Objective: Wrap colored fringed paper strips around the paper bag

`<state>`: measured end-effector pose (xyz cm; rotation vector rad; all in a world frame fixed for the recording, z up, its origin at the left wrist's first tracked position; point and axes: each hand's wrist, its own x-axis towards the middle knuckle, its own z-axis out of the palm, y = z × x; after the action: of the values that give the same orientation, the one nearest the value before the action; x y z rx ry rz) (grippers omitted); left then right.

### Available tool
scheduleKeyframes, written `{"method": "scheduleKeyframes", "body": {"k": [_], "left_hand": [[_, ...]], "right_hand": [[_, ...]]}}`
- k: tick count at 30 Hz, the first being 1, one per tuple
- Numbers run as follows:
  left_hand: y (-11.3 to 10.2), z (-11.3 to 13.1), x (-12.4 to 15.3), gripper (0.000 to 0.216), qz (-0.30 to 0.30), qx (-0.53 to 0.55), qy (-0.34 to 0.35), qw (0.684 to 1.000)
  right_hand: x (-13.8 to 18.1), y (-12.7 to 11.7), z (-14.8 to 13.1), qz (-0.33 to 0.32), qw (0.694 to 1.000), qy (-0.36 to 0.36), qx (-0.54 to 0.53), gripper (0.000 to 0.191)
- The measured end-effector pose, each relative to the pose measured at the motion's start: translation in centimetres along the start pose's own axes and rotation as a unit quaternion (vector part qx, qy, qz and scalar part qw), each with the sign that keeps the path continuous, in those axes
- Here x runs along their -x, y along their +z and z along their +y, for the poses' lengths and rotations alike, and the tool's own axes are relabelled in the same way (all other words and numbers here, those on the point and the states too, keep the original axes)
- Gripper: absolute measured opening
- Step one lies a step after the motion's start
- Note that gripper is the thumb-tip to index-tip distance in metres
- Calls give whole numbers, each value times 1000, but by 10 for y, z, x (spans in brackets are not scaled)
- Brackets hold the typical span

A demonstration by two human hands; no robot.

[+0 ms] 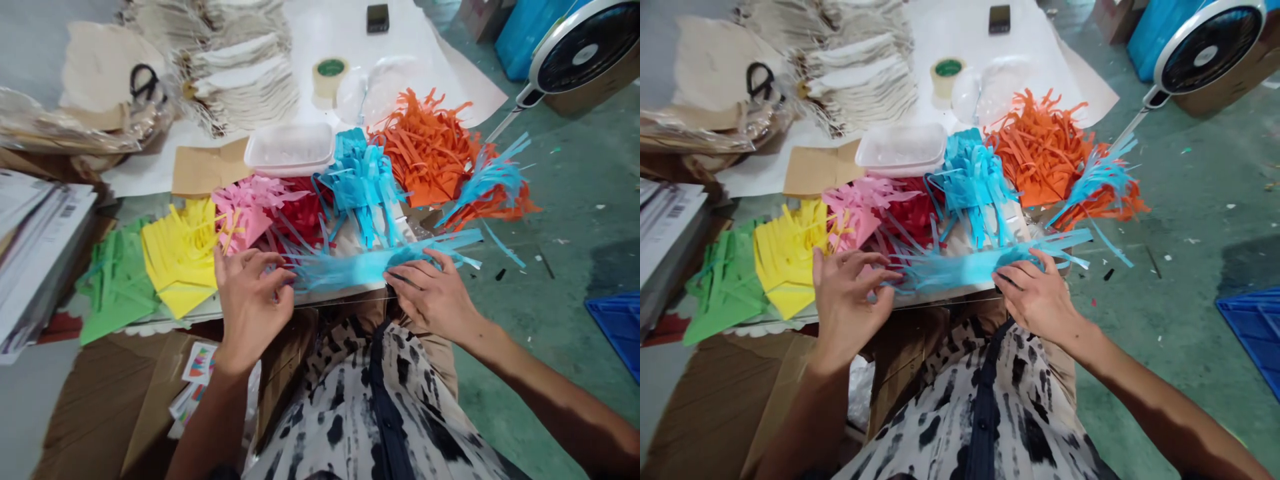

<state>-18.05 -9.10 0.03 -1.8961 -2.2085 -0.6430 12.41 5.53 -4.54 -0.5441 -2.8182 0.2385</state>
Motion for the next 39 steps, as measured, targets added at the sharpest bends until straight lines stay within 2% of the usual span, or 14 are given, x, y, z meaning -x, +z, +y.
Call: {"method": "scheduleKeyframes", "body": {"k": [2, 3, 5, 8, 10, 12, 17, 23, 29, 33, 39], "left_hand": [[4, 20, 0, 28, 32, 30, 44, 998], [9, 32, 0, 34, 28, 61, 83, 994], [25, 55, 0, 44, -31, 129, 174, 976], [55, 73, 3, 56, -125, 141, 212, 959], [70, 72, 10, 66, -156, 123, 208, 958], [77, 66, 17, 66, -162, 109, 208, 958], [74, 57, 28, 50, -119, 114, 199, 966], [68, 61, 17, 41, -119, 147, 138, 972], [69, 66, 8, 34, -121, 145, 99, 977], [71, 68, 2, 31, -106, 117, 103, 982], [73, 65, -7, 25, -83, 76, 121, 986]], "right_hand": [[-1, -1, -2, -7, 1000, 6, 0, 38], [-1, -2, -3, -3, 1000, 6, 1, 37], [-1, -3, -6, 2, 1000, 3, 6, 36], [0, -3, -8, 11, 1000, 0, 16, 33], [1, -3, -8, 13, 1000, 2, 15, 32], [2, -1, -7, 11, 1000, 4, 14, 32], [-2, 1, -4, 7, 1000, 4, 28, 31], [-8, -3, -1, 24, 999, -17, 36, 20], [-7, 1, 4, -21, 1000, 20, -1, 32], [-10, -1, 4, -20, 999, 35, -15, 24], [-13, -2, 12, -4, 1000, -20, 0, 24]]}}
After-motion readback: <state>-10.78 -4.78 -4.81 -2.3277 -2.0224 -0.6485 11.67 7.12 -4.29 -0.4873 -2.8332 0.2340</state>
